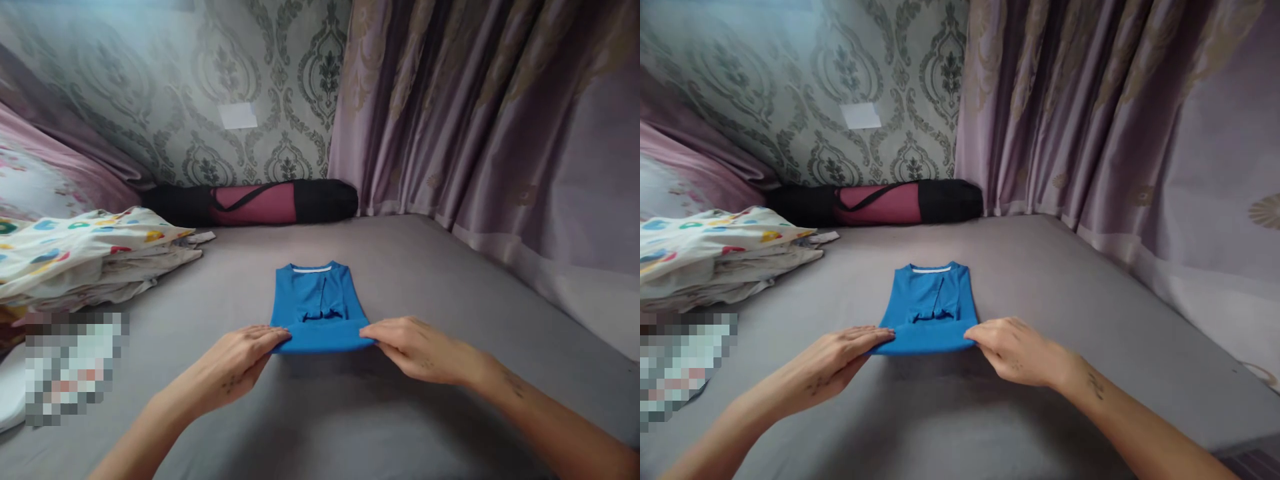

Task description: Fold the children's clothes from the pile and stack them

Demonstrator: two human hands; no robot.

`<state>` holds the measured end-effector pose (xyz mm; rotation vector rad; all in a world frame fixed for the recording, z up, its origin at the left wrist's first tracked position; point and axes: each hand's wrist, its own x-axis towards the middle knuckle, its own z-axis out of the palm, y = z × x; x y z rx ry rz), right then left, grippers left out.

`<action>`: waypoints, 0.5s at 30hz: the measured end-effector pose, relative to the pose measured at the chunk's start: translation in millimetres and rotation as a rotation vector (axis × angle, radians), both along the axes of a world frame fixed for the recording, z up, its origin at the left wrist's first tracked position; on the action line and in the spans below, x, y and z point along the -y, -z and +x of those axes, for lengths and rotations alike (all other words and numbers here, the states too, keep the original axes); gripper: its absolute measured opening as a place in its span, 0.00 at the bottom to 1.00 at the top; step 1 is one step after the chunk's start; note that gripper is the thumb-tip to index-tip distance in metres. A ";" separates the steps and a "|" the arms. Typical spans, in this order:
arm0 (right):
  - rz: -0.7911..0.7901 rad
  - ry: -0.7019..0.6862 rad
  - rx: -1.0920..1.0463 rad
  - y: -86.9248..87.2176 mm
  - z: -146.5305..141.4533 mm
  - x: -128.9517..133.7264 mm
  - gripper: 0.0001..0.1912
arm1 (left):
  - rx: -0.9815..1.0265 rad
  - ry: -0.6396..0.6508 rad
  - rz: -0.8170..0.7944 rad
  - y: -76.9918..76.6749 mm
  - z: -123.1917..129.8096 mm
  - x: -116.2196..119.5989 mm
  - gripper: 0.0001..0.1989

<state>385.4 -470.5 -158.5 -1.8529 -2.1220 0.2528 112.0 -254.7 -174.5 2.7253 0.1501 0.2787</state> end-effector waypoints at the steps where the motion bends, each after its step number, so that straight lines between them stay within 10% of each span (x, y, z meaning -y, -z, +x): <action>1: -0.020 0.005 -0.031 -6.0 -1.9 3.5 0.18 | -0.028 -0.027 -0.058 -4.1 -3.7 3.0 0.19; 9: 0.001 0.378 -0.328 3.6 12.7 -43.0 0.12 | 0.187 -0.373 -0.629 6.4 35.1 -24.2 0.15; 15: 0.142 0.723 -0.269 42.9 27.0 -109.7 0.12 | 0.264 -0.724 -0.510 37.1 92.7 -54.6 0.10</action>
